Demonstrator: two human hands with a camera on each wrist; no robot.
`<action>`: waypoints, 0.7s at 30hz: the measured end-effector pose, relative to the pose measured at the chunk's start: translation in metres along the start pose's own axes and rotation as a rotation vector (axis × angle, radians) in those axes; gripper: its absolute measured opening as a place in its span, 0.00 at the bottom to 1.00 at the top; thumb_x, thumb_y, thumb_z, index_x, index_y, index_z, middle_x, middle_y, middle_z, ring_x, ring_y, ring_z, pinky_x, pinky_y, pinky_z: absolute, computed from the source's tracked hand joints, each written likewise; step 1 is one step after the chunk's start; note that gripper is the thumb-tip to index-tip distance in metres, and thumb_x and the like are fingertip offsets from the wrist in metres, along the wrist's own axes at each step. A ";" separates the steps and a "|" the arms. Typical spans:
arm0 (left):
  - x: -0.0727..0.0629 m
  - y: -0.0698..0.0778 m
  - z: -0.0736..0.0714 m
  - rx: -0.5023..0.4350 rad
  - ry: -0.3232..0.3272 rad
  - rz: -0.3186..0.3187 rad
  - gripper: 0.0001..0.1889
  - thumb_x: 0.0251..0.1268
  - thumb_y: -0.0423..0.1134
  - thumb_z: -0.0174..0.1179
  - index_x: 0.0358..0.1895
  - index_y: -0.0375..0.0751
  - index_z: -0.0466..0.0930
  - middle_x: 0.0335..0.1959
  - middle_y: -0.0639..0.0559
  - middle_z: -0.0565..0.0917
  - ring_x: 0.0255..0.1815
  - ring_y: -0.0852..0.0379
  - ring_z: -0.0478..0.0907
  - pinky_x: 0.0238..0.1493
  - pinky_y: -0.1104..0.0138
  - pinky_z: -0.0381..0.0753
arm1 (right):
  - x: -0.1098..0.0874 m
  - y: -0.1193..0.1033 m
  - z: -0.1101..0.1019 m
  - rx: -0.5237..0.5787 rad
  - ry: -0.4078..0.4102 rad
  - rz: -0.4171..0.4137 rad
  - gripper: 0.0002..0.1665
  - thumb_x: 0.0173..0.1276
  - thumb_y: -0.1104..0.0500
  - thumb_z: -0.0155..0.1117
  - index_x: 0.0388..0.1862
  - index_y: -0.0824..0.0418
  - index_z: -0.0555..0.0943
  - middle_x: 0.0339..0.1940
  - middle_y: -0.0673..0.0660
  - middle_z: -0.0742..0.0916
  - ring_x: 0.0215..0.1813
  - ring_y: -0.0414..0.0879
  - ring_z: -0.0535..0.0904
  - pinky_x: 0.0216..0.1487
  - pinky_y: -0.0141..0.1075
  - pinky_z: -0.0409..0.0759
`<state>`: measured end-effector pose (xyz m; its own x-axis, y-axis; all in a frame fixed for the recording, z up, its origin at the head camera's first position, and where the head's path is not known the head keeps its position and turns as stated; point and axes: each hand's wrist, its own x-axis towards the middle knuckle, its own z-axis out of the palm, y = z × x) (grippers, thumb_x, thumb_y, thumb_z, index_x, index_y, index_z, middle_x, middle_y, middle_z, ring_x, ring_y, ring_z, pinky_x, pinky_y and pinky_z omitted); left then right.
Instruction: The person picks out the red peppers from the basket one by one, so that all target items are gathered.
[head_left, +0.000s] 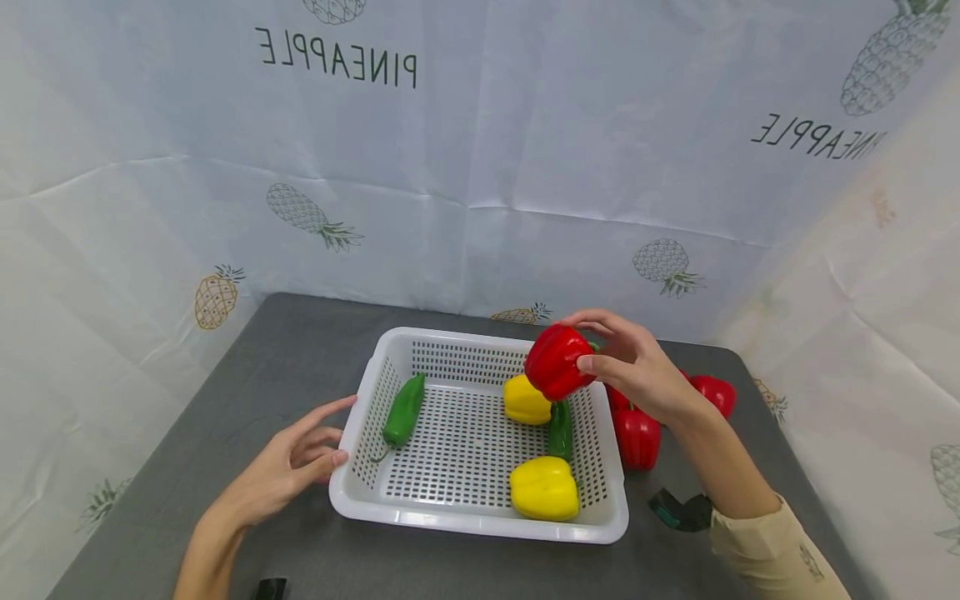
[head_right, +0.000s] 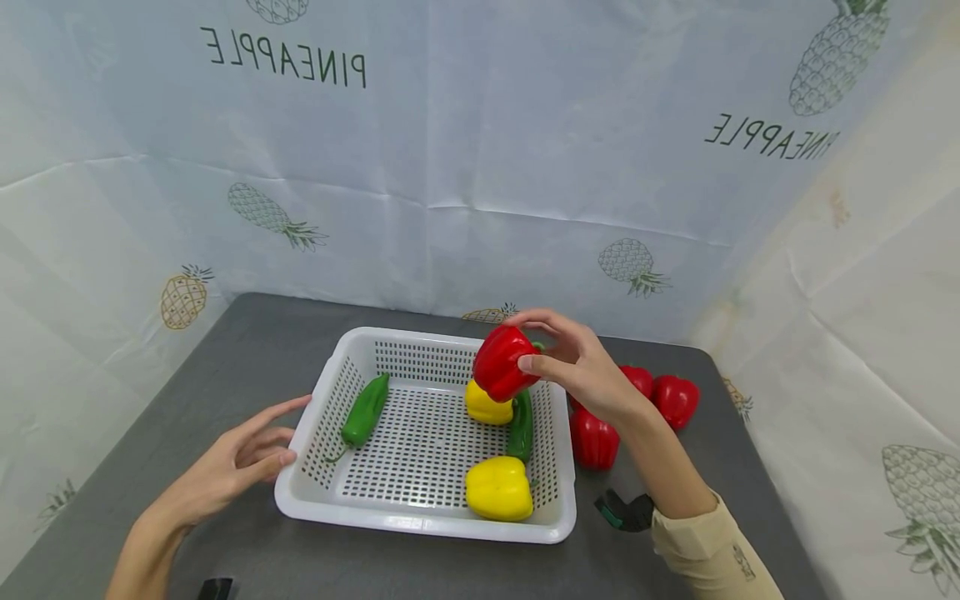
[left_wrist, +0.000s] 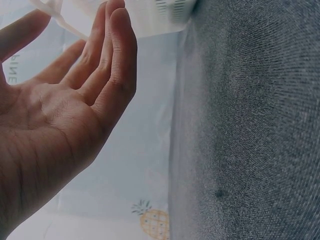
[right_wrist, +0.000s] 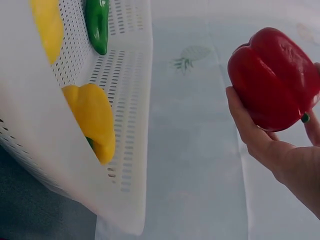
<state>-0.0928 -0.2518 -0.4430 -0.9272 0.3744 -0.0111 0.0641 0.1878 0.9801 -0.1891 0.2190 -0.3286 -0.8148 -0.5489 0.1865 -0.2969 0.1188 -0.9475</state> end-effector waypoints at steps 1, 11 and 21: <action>0.000 0.000 0.000 0.000 0.001 0.000 0.39 0.82 0.33 0.61 0.88 0.38 0.52 0.59 0.28 0.85 0.52 0.62 0.90 0.47 0.62 0.93 | -0.001 0.000 0.000 0.000 0.005 0.002 0.30 0.72 0.71 0.61 0.72 0.55 0.76 0.69 0.49 0.84 0.57 0.47 0.91 0.55 0.42 0.93; 0.001 0.002 0.001 0.024 0.005 -0.031 0.40 0.82 0.35 0.62 0.88 0.39 0.51 0.61 0.28 0.85 0.52 0.63 0.90 0.48 0.63 0.93 | -0.006 0.000 -0.002 0.140 -0.006 0.028 0.28 0.78 0.71 0.53 0.71 0.50 0.77 0.68 0.50 0.84 0.63 0.47 0.84 0.57 0.41 0.92; 0.001 0.002 0.001 0.026 0.002 -0.033 0.40 0.82 0.35 0.62 0.88 0.39 0.51 0.61 0.28 0.85 0.52 0.63 0.90 0.48 0.64 0.92 | -0.014 0.001 -0.003 0.203 0.001 0.017 0.28 0.77 0.70 0.49 0.69 0.49 0.78 0.69 0.50 0.83 0.65 0.48 0.83 0.57 0.41 0.92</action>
<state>-0.0932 -0.2505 -0.4410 -0.9297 0.3657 -0.0431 0.0427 0.2233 0.9738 -0.1798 0.2291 -0.3311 -0.8195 -0.5472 0.1702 -0.1766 -0.0413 -0.9834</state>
